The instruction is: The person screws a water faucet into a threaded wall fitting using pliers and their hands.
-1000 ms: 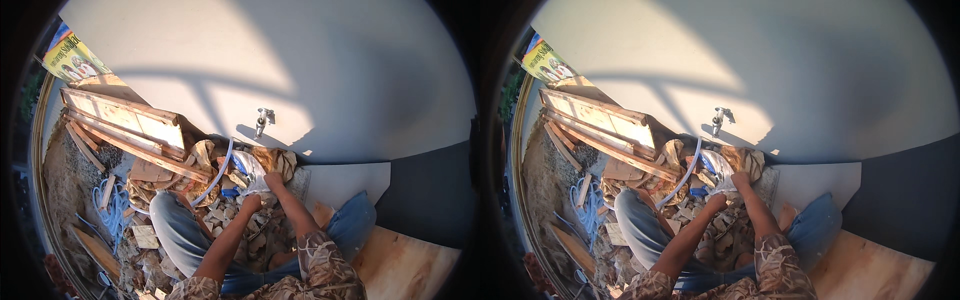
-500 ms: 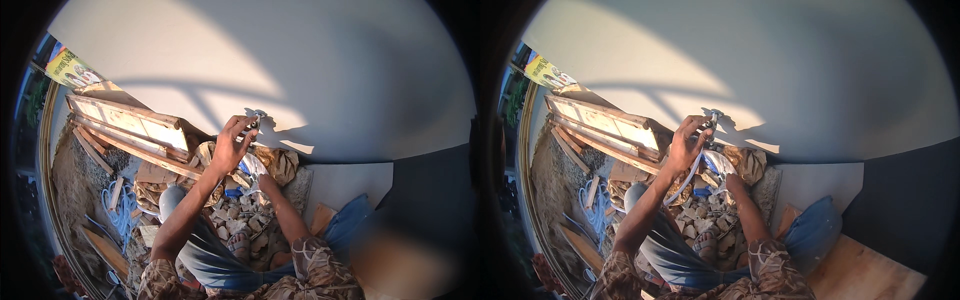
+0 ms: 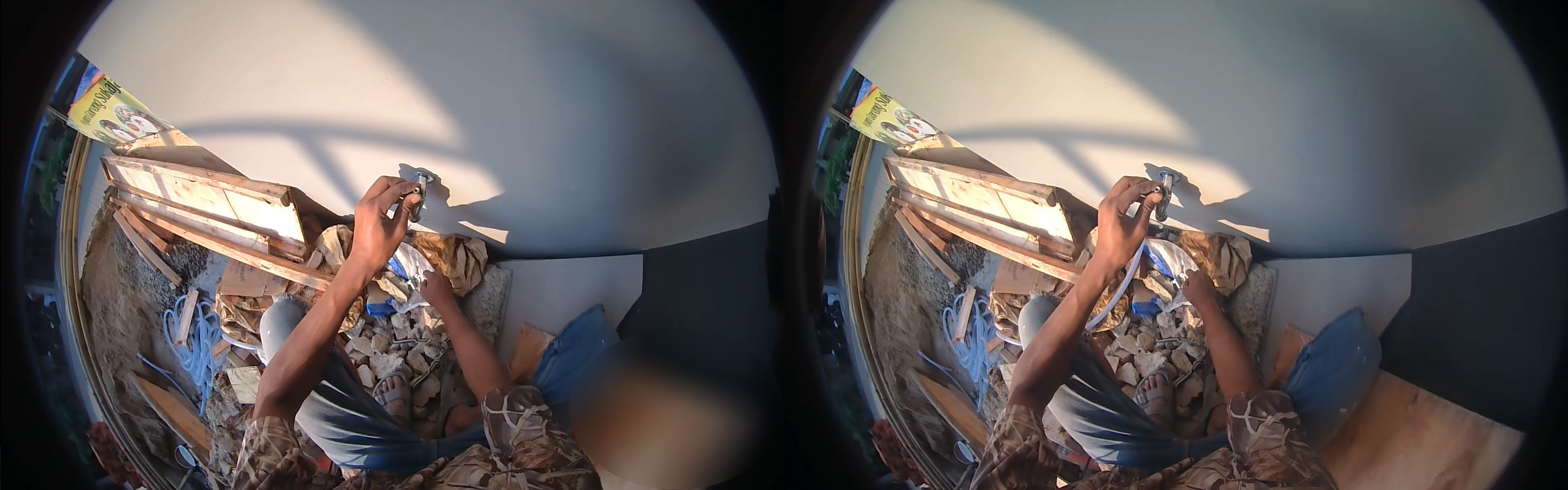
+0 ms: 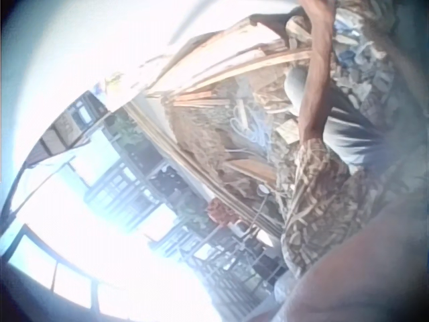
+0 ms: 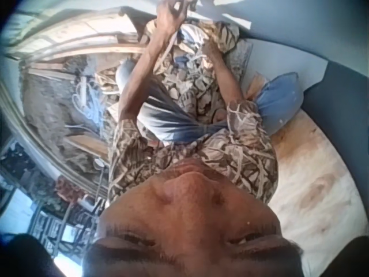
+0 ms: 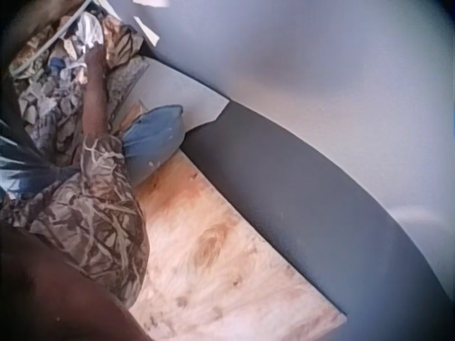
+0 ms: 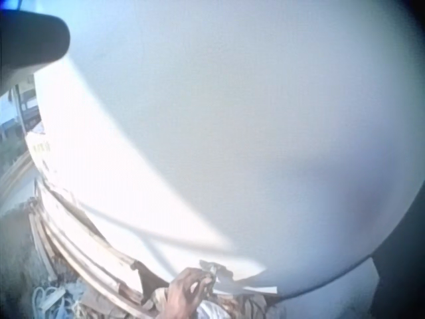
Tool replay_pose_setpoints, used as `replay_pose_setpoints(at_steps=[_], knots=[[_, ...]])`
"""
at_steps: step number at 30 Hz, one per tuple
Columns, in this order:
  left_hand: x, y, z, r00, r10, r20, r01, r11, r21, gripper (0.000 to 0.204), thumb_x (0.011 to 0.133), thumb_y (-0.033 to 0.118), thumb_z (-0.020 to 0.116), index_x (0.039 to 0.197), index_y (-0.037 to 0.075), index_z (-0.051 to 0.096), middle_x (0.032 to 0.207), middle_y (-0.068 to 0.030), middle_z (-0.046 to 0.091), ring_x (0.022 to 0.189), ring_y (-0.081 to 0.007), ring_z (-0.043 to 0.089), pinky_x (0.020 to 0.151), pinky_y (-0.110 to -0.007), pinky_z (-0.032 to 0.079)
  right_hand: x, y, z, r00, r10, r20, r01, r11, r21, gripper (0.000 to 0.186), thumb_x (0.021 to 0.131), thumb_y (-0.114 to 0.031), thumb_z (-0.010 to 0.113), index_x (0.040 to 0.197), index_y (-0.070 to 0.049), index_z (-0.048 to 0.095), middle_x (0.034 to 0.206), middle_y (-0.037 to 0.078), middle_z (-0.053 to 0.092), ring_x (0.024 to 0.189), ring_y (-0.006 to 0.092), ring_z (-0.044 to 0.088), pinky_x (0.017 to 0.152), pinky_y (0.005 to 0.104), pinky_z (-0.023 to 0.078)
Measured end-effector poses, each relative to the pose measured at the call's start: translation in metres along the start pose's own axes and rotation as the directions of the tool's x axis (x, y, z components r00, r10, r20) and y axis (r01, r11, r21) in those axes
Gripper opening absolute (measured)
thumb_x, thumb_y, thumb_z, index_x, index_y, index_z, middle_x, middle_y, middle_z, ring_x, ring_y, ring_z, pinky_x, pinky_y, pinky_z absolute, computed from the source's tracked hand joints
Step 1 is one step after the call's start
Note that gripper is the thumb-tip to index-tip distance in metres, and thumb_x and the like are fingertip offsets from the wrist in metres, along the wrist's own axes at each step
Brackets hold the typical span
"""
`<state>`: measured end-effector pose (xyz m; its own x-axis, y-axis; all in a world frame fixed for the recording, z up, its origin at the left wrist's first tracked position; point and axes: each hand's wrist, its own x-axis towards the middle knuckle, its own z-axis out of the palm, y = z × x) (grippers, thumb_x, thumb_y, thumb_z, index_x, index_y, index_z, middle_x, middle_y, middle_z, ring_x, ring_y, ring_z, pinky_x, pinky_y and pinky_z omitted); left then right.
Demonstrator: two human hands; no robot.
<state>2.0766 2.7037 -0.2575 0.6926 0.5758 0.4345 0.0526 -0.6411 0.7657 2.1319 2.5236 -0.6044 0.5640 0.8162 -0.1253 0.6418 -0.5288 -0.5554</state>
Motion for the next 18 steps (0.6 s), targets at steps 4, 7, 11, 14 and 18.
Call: replay_pose_setpoints(at_steps=[4, 7, 11, 14, 18], knots=[[-0.004, -0.004, -0.002, 0.996, -0.082, 0.02, 0.084, 0.989, -0.119, 0.035, 0.084, 0.011, 0.072, 0.117, 0.003, 0.063, 0.104, -0.0158, 0.065, 0.089, -0.031, 0.065, 0.076, -0.036, 0.053, 0.041, -0.043, -0.101, 0.67, 0.038, -0.742, 0.087, 0.988, 0.129, 0.022, 0.087, -0.021, 0.059, 0.077, -0.002, 0.056, 0.061, 0.017, 0.057, 0.062, 0.0384, 0.059, 0.054, 0.046, 0.045], [-0.02, -0.024, -0.014, 0.983, -0.162, 0.086, 0.169, 0.983, -0.078, 0.045, 0.083, 0.014, 0.073, 0.125, 0.003, 0.06, 0.105, -0.0138, 0.066, 0.088, -0.0233, 0.065, 0.076, -0.034, 0.052, 0.053, -0.148, -0.213, 0.736, 0.123, -0.666, 0.243, 0.869, 0.43, 0.029, 0.094, -0.02, 0.05, 0.073, 0.0, 0.048, 0.056, 0.014, 0.047, 0.05, 0.0364, 0.048, 0.049, 0.0421, 0.035], [-0.022, -0.023, -0.018, 0.94, -0.281, 0.193, 0.31, 0.94, -0.142, 0.041, 0.086, 0.018, 0.071, 0.121, 0.001, 0.061, 0.101, -0.0148, 0.07, 0.084, -0.0227, 0.068, 0.074, -0.034, 0.053, 0.061, -0.24, -0.316, 0.952, -0.092, -0.292, 0.104, 0.994, 0.026, 0.047, 0.098, -0.039, 0.051, 0.074, 0.001, 0.059, 0.067, 0.02, 0.06, 0.064, 0.0375, 0.06, 0.062, 0.046, 0.044], [-0.014, -0.013, -0.016, 0.923, -0.296, 0.245, 0.336, 0.931, -0.14, 0.035, 0.087, 0.02, 0.068, 0.116, 0.0, 0.065, 0.092, -0.015, 0.073, 0.083, -0.0234, 0.07, 0.077, -0.035, 0.053, 0.064, -0.245, -0.338, 0.973, -0.212, -0.095, 0.172, 0.931, -0.323, 0.044, 0.099, -0.035, 0.049, 0.077, 0.0, 0.064, 0.071, 0.021, 0.064, 0.07, 0.0393, 0.063, 0.067, 0.0489, 0.048], [-0.018, -0.028, -0.01, 0.958, -0.232, 0.167, 0.263, 0.944, -0.199, 0.031, 0.083, 0.016, 0.068, 0.11, 0.002, 0.069, 0.093, -0.0156, 0.072, 0.089, -0.0288, 0.069, 0.083, -0.038, 0.052, 0.069, -0.258, -0.343, 0.93, -0.362, 0.069, 0.349, 0.808, -0.475, 0.04, 0.098, -0.03, 0.051, 0.078, 0.001, 0.064, 0.07, 0.022, 0.062, 0.068, 0.0412, 0.06, 0.067, 0.0497, 0.047]])
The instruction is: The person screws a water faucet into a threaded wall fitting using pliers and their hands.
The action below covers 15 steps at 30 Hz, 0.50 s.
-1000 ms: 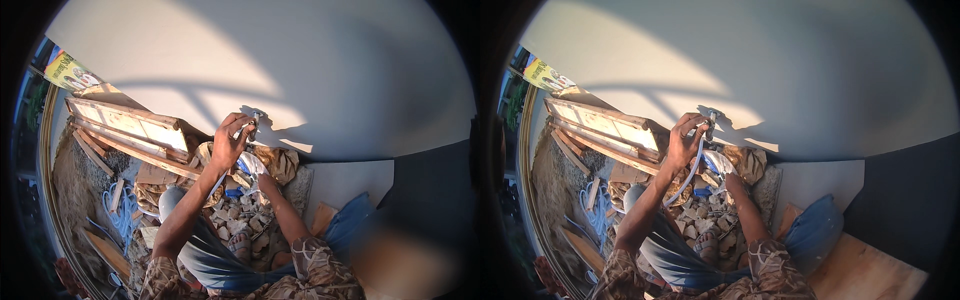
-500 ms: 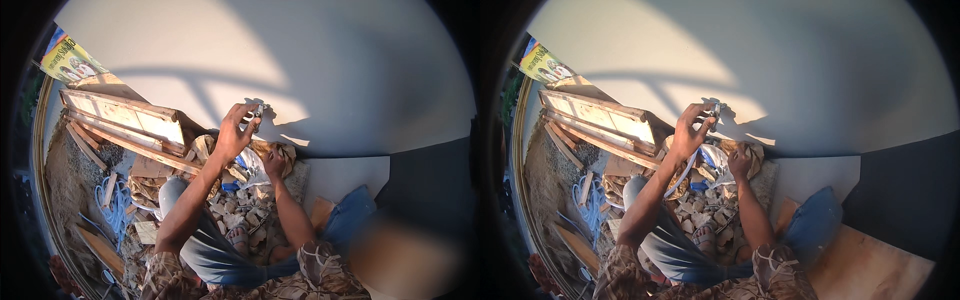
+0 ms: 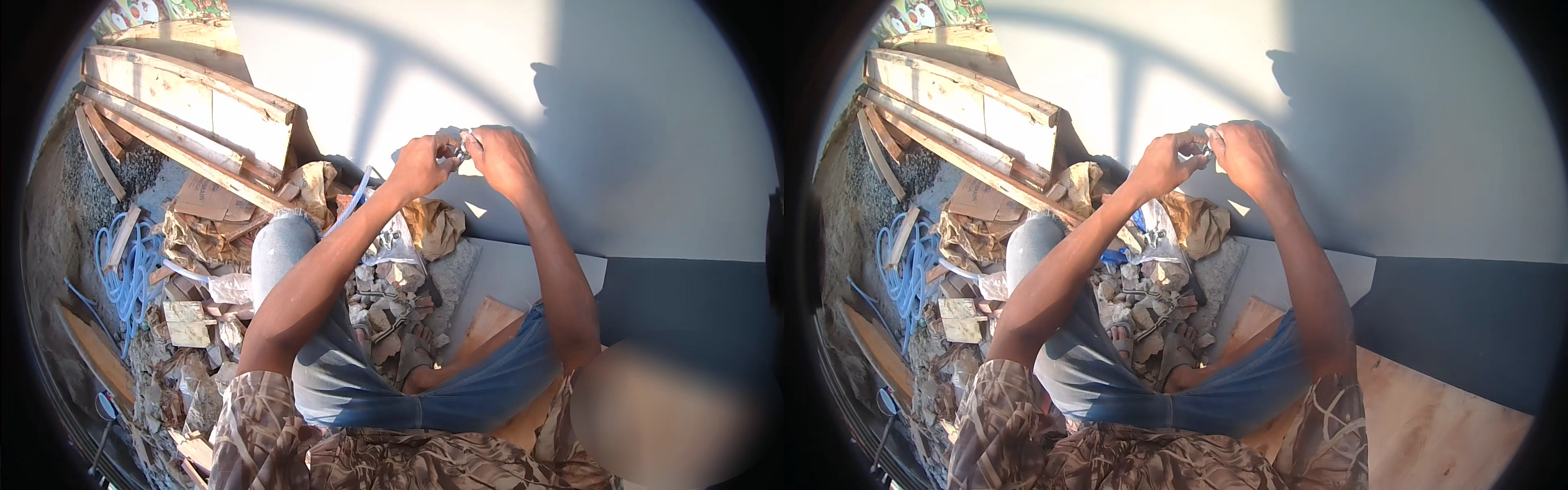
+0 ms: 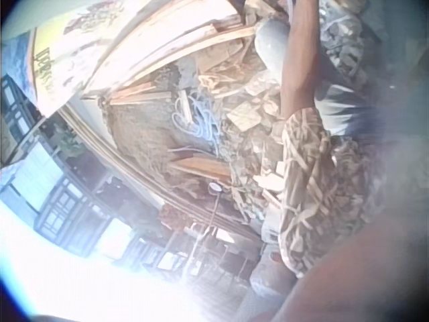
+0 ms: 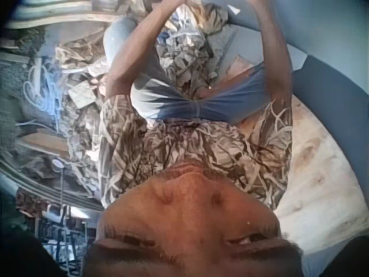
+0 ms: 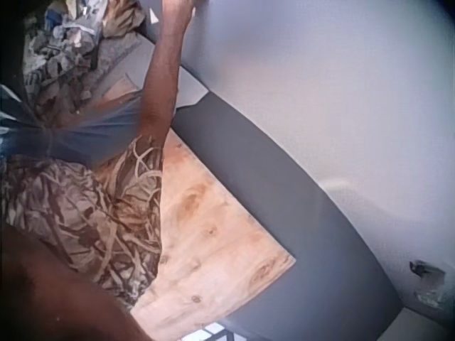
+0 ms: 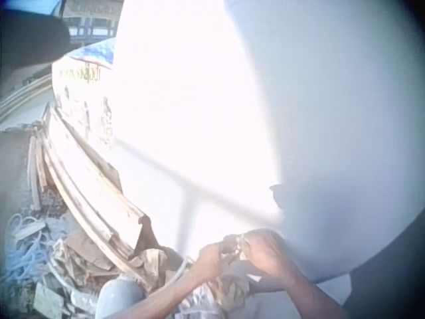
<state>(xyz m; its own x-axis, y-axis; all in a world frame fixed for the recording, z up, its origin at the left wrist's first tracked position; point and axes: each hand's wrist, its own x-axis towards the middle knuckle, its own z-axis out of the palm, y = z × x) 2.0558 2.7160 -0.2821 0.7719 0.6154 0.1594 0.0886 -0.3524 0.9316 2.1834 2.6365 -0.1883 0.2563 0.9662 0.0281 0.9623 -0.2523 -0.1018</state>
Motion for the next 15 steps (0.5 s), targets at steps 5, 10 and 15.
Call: replay_pose_setpoints(at_steps=[5, 10, 15], knots=[[-0.002, -0.011, -0.001, 0.995, -0.098, 0.006, 0.098, 0.99, -0.103, 0.036, 0.079, 0.015, 0.069, 0.112, 0.003, 0.068, 0.1, -0.0142, 0.072, 0.096, -0.028, 0.068, 0.088, -0.037, 0.052, 0.007, -0.002, -0.003, 0.991, -0.082, 0.101, 0.094, 0.989, -0.114, 0.035, 0.098, -0.027, 0.051, 0.082, 0.002, 0.062, 0.072, 0.022, 0.061, 0.07, 0.0423, 0.059, 0.067, 0.0484, 0.046], [0.001, -0.037, 0.0, 0.985, -0.141, 0.102, 0.152, 0.983, -0.104, 0.04, 0.076, 0.005, 0.06, 0.116, 0.003, 0.068, 0.101, -0.0142, 0.072, 0.1, -0.0232, 0.067, 0.089, -0.035, 0.052, 0.002, -0.015, -0.013, 0.984, -0.019, 0.177, 0.034, 0.996, -0.08, 0.029, 0.098, -0.025, 0.051, 0.089, 0.001, 0.061, 0.081, 0.022, 0.064, 0.078, 0.0412, 0.061, 0.07, 0.0487, 0.047], [0.002, -0.034, 0.002, 0.89, -0.364, 0.275, 0.451, 0.789, -0.418, 0.038, 0.081, 0.0, 0.052, 0.115, 0.003, 0.069, 0.104, -0.0097, 0.068, 0.089, -0.0177, 0.064, 0.079, -0.028, 0.053, -0.002, -0.004, -0.006, 0.988, -0.121, 0.094, 0.123, 0.992, -0.009, 0.024, 0.098, -0.021, 0.051, 0.092, 0.001, 0.058, 0.087, 0.02, 0.064, 0.082, 0.0403, 0.059, 0.071, 0.0476, 0.046]])
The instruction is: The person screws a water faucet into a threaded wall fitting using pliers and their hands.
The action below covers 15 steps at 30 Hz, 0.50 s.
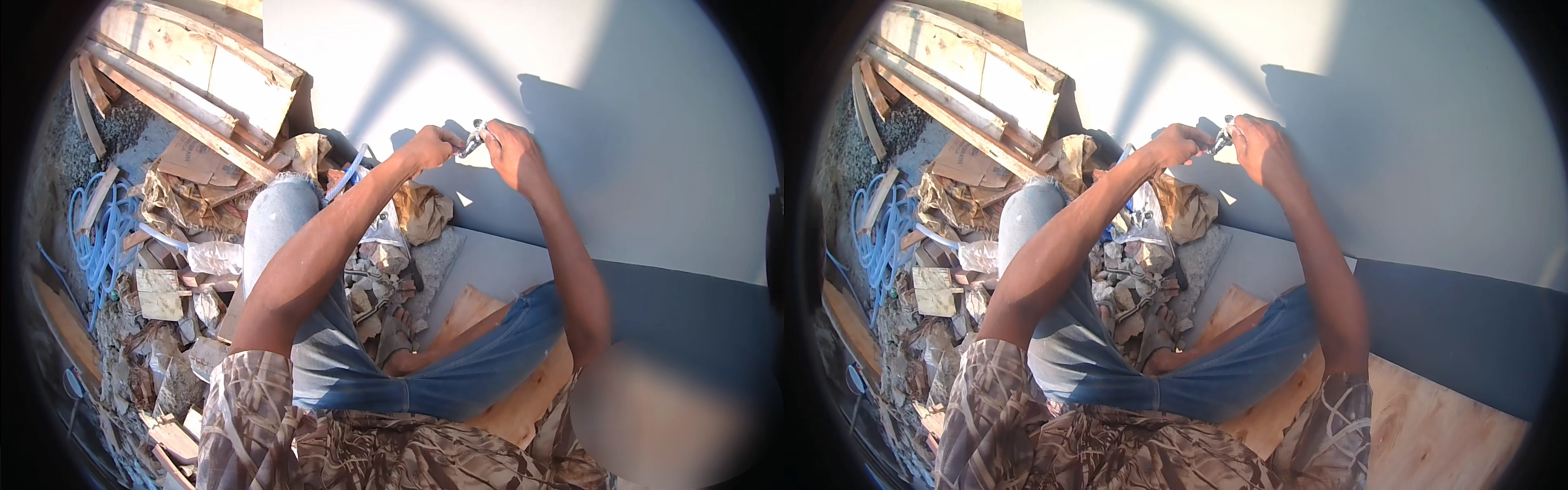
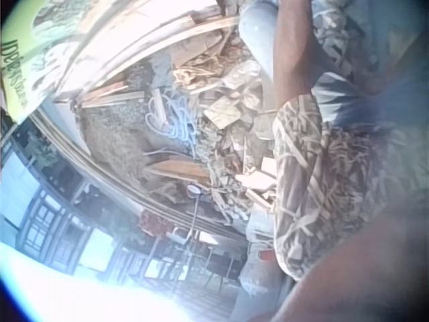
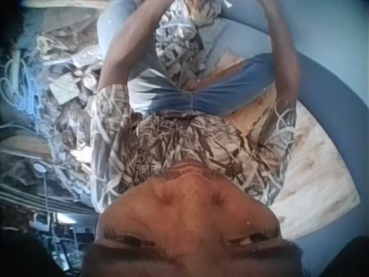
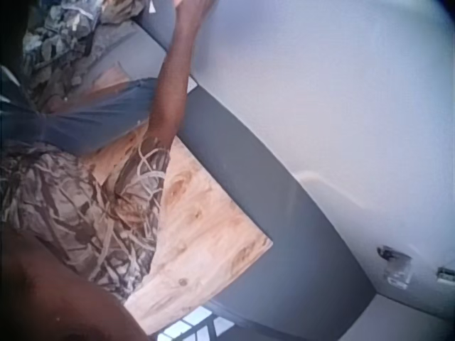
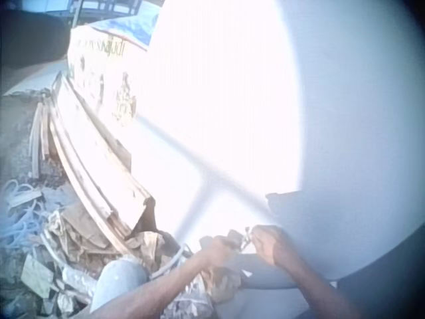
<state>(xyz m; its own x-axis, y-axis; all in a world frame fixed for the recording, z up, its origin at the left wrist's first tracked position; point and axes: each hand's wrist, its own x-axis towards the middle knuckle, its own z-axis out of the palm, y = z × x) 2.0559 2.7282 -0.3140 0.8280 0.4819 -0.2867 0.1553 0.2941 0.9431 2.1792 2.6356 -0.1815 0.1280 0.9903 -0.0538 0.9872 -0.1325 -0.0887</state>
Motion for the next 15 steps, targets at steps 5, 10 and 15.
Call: replay_pose_setpoints(at_steps=[5, 10, 15], knots=[[-0.003, 0.004, 0.009, 0.984, -0.177, 0.013, 0.168, 0.904, -0.393, 0.03, 0.09, 0.001, 0.048, 0.113, 0.002, 0.067, 0.091, -0.004, 0.059, 0.075, -0.0129, 0.056, 0.062, -0.025, 0.048, -0.001, 0.005, 0.004, 0.999, -0.017, -0.03, 0.016, 1.0, -0.024, 0.022, 0.097, -0.019, 0.05, 0.093, 0.002, 0.056, 0.088, 0.019, 0.064, 0.082, 0.0393, 0.059, 0.072, 0.0472, 0.046], [0.002, 0.003, 0.014, 0.968, -0.246, 0.054, 0.236, 0.809, -0.539, 0.024, 0.094, 0.006, 0.049, 0.112, 0.0, 0.064, 0.082, -0.001, 0.054, 0.07, -0.0094, 0.052, 0.056, -0.024, 0.043, -0.001, 0.015, 0.0, 0.976, 0.216, 0.031, -0.218, 0.954, 0.204, 0.022, 0.098, -0.019, 0.049, 0.097, 0.001, 0.056, 0.092, 0.02, 0.064, 0.084, 0.0373, 0.059, 0.073, 0.0456, 0.046], [0.005, -0.002, 0.016, 0.97, -0.242, 0.033, 0.219, 0.8, -0.559, 0.021, 0.093, 0.01, 0.055, 0.111, 0.002, 0.063, 0.082, -0.0004, 0.055, 0.07, -0.0095, 0.051, 0.058, -0.023, 0.042, -0.001, -0.001, -0.015, 0.982, 0.154, 0.112, -0.165, 0.982, 0.097, 0.016, 0.095, -0.016, 0.051, 0.102, -0.002, 0.054, 0.092, 0.018, 0.061, 0.087, 0.0365, 0.058, 0.076, 0.0456, 0.046]])
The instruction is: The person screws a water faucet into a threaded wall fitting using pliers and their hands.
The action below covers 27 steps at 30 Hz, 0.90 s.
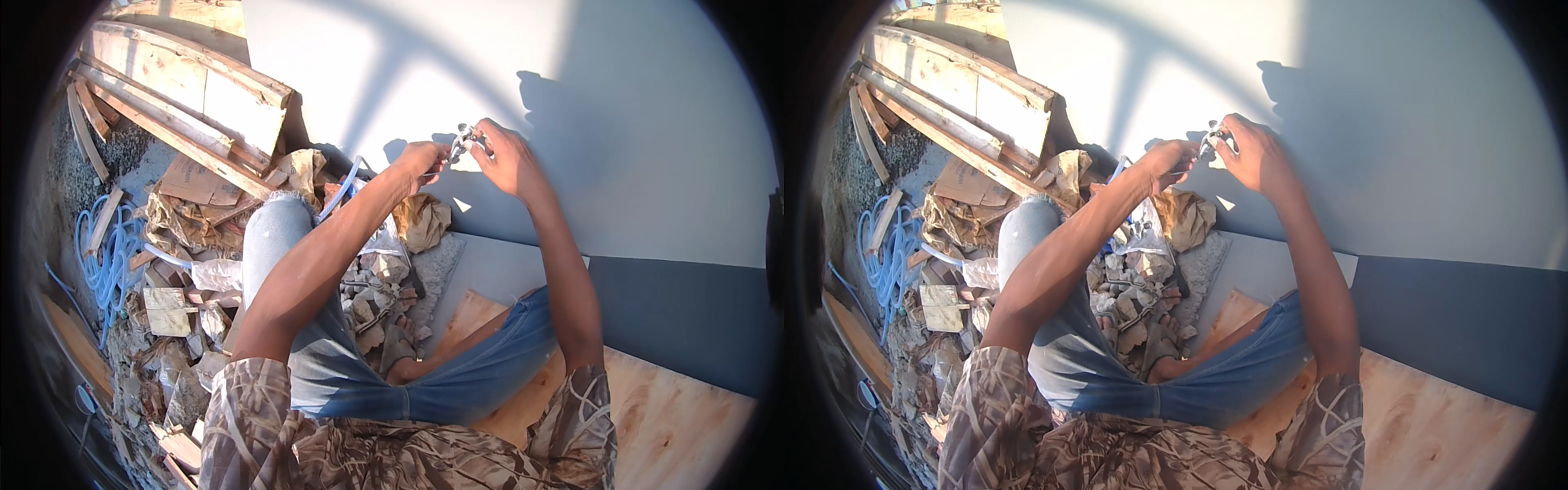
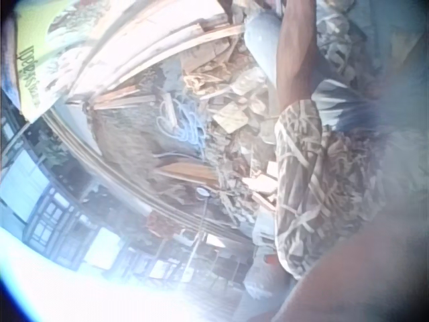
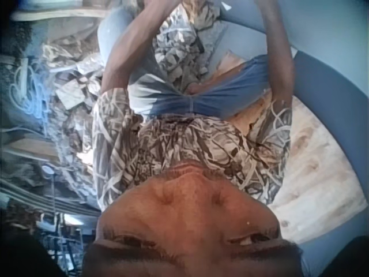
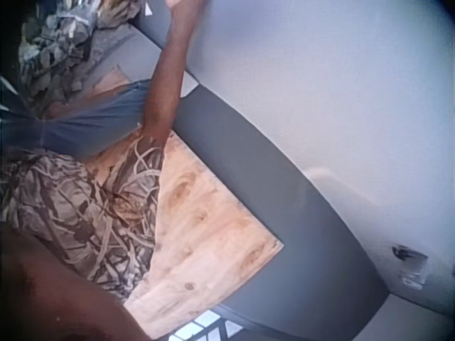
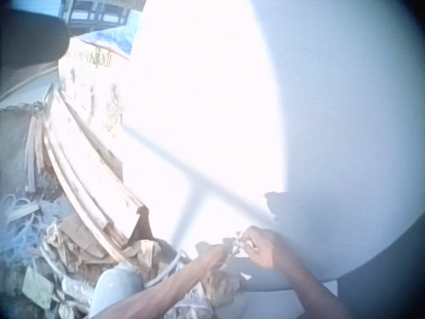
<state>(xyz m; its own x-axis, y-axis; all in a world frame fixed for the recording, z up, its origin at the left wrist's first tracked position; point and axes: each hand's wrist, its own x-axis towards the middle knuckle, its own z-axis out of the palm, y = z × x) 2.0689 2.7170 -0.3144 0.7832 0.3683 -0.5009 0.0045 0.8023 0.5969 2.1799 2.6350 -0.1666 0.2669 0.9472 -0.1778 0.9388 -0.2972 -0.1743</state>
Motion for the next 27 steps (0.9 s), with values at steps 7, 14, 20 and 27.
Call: replay_pose_setpoints(at_steps=[7, 14, 20, 27], knots=[[-0.002, 0.002, 0.009, 0.998, -0.063, 0.003, 0.063, 0.997, -0.053, 0.015, 0.092, 0.018, 0.06, 0.101, 0.007, 0.061, 0.084, -0.0015, 0.055, 0.074, -0.0106, 0.049, 0.06, -0.025, 0.043, -0.003, 0.032, 0.023, 0.925, -0.289, -0.246, 0.296, 0.955, -0.008, 0.016, 0.09, -0.01, 0.056, 0.105, -0.004, 0.055, 0.087, 0.014, 0.057, 0.082, 0.0343, 0.056, 0.073, 0.0452, 0.045], [-0.03, 0.024, 0.026, 0.998, -0.052, 0.046, 0.041, 0.978, 0.203, 0.04, 0.09, 0.047, 0.063, 0.108, 0.012, 0.062, 0.092, 0.0016, 0.053, 0.077, -0.0097, 0.039, 0.068, -0.026, 0.035, -0.049, 0.061, -0.064, 0.622, -0.086, -0.778, 0.248, 0.964, 0.091, 0.015, 0.089, -0.008, 0.062, 0.103, -0.005, 0.065, 0.077, 0.008, 0.064, 0.062, 0.0149, 0.058, 0.056, 0.0279, 0.047], [-0.014, 0.021, 0.017, 0.988, -0.133, 0.075, 0.098, 0.929, 0.358, 0.058, 0.084, 0.067, 0.061, 0.109, 0.015, 0.063, 0.095, 0.0059, 0.055, 0.075, -0.0109, 0.035, 0.077, -0.034, 0.034, -0.059, 0.118, -0.074, 0.201, -0.323, -0.925, 0.46, 0.865, -0.202, 0.016, 0.08, 0.003, 0.062, 0.096, 0.002, 0.064, 0.079, 0.008, 0.068, 0.055, 0.0093, 0.057, 0.049, 0.0205, 0.047], [-0.007, 0.022, 0.007, 0.979, -0.159, 0.125, 0.1, 0.918, 0.384, 0.058, 0.088, 0.067, 0.057, 0.111, 0.014, 0.061, 0.094, 0.004, 0.054, 0.077, -0.0108, 0.038, 0.077, -0.036, 0.038, -0.057, 0.128, -0.07, 0.135, -0.37, -0.919, 0.522, 0.815, -0.251, 0.025, 0.076, 0.0, 0.062, 0.1, 0.004, 0.062, 0.081, 0.011, 0.068, 0.057, 0.012, 0.061, 0.048, 0.0215, 0.049]])
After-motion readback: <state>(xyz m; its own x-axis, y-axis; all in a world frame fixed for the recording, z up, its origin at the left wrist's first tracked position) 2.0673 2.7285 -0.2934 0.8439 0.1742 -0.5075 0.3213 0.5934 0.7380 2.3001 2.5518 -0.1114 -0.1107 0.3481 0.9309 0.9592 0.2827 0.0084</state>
